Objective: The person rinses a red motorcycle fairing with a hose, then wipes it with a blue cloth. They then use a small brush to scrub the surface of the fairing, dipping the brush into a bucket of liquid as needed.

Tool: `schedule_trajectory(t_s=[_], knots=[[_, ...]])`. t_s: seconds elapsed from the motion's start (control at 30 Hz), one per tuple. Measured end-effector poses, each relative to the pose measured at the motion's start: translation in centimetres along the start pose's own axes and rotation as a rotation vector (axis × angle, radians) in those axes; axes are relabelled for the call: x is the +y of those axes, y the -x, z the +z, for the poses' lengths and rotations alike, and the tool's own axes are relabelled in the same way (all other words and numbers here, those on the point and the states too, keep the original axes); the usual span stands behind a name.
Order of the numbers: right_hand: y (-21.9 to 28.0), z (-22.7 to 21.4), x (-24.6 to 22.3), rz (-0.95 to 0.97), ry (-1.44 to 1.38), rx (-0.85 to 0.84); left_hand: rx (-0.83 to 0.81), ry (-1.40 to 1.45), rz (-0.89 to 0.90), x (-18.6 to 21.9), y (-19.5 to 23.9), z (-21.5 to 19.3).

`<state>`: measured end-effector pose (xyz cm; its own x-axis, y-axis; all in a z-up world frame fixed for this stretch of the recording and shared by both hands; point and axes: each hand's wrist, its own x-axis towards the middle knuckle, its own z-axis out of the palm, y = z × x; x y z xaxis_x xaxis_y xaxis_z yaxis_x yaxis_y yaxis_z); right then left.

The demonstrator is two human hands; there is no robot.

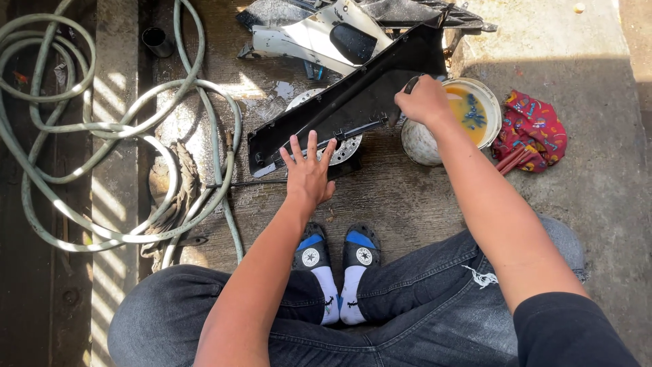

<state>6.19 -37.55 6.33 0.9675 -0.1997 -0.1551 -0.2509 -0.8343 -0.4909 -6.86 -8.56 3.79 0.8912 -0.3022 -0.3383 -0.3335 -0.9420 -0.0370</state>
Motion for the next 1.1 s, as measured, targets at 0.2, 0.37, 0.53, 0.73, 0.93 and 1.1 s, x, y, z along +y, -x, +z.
schedule_trajectory(t_s=[0.2, 0.37, 0.53, 0.73, 0.93, 1.1], knots=[[0.9, 0.4, -0.1, 0.004, -0.086, -0.016, -0.023, 0.000, 0.003, 0.0, 0.5, -0.7], [0.8, 0.7, 0.3, -0.015, -0.147, 0.064, -0.015, -0.020, 0.000, 0.0, 0.2, -0.2], [4.2, 0.5, -3.6, 0.123, -0.711, -0.194, -0.017, -0.024, -0.005, 0.2, 0.4, -0.2], [4.1, 2.1, -2.1, 0.013, -0.431, 0.236, -0.013, -0.009, 0.001, 0.1, 0.2, 0.1], [9.2, 1.0, -5.6, -0.329, -0.446, -0.010, -0.016, -0.028, -0.001, 0.3, 0.2, -0.4], [6.6, 0.5, -3.6, -0.166, -0.389, 0.009, -0.020, -0.013, 0.001, 0.0, 0.2, -0.2]])
